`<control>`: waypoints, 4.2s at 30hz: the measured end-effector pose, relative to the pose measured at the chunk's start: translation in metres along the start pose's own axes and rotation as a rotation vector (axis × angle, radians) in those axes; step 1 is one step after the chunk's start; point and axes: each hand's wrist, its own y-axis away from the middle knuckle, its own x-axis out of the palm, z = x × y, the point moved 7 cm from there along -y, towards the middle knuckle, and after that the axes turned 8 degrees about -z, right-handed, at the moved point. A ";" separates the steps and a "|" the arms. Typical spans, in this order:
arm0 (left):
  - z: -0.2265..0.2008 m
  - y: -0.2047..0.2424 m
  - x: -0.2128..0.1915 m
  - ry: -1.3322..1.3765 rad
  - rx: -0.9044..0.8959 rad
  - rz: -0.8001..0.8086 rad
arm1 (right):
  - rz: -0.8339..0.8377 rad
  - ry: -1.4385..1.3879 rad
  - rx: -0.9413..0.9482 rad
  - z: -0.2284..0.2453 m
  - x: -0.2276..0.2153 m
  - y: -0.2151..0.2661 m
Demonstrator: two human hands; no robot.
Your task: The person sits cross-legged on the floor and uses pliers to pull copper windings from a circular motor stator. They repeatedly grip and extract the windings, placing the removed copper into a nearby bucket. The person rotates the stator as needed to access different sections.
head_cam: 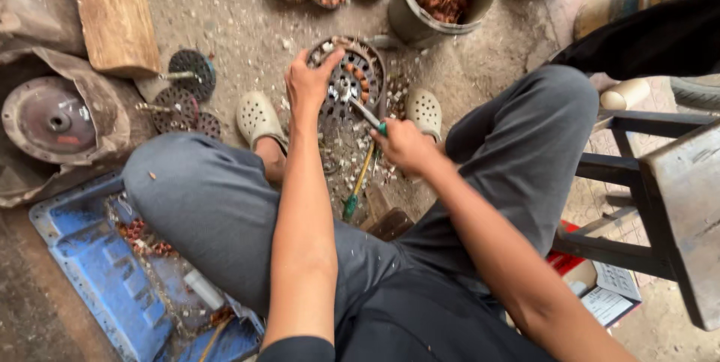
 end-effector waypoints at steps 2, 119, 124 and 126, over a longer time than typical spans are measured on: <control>0.002 -0.002 0.001 -0.001 -0.113 0.040 | 0.265 -0.361 0.176 -0.012 0.012 -0.008; -0.012 -0.014 0.001 -0.197 0.189 -0.027 | 0.483 -1.288 0.362 0.025 -0.025 0.052; -0.013 -0.013 -0.001 -0.155 0.246 -0.070 | 0.450 -0.374 0.411 0.000 -0.021 0.079; -0.012 -0.014 0.001 -0.149 0.234 -0.067 | 0.463 -0.300 0.386 -0.001 -0.015 0.081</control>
